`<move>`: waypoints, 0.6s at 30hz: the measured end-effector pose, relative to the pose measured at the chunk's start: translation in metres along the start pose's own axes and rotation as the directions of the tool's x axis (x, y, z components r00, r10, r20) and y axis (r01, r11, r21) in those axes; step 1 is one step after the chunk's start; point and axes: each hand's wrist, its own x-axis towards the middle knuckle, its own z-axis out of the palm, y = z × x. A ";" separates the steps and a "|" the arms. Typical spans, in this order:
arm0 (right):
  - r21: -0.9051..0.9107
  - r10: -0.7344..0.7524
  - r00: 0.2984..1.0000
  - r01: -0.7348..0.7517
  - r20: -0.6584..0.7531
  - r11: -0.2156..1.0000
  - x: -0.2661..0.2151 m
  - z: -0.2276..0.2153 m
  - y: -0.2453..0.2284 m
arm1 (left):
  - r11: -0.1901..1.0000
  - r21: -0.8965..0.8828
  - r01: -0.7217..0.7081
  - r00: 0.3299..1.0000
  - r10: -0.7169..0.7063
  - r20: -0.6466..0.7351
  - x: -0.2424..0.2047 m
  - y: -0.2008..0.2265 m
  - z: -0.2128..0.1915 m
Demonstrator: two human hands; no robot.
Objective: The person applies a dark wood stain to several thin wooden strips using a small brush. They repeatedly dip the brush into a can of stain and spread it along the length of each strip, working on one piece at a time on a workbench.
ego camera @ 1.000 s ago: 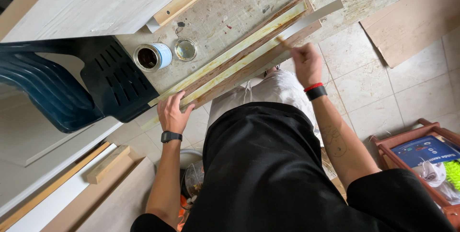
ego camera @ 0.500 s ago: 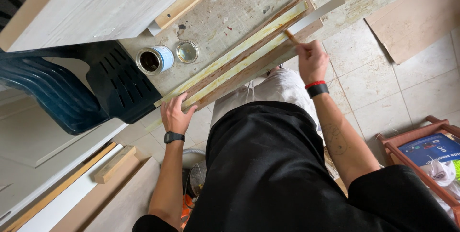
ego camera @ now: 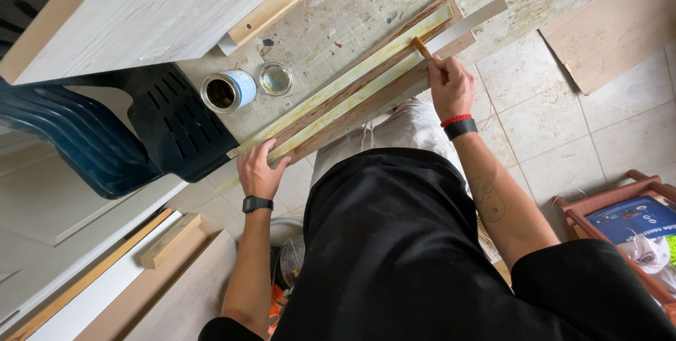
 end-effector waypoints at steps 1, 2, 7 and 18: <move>0.001 0.011 1.000 -0.011 0.005 1.000 -0.003 0.003 0.000 | 1.000 0.003 -0.001 1.000 0.001 -0.002 0.000 -0.001 0.000; 0.001 0.011 1.000 -0.011 0.006 1.000 -0.005 0.005 -0.002 | 1.000 0.003 0.000 1.000 0.000 -0.002 0.000 0.001 -0.001; 0.037 0.097 0.994 -0.099 0.059 0.994 -0.008 0.009 -0.025 | 1.000 -0.003 -0.009 1.000 0.009 -0.011 0.001 -0.003 0.002; 0.713 0.440 0.861 -0.475 0.256 0.516 -0.001 -0.037 -0.013 | 1.000 -0.004 -0.022 0.999 0.022 -0.027 0.001 -0.005 0.002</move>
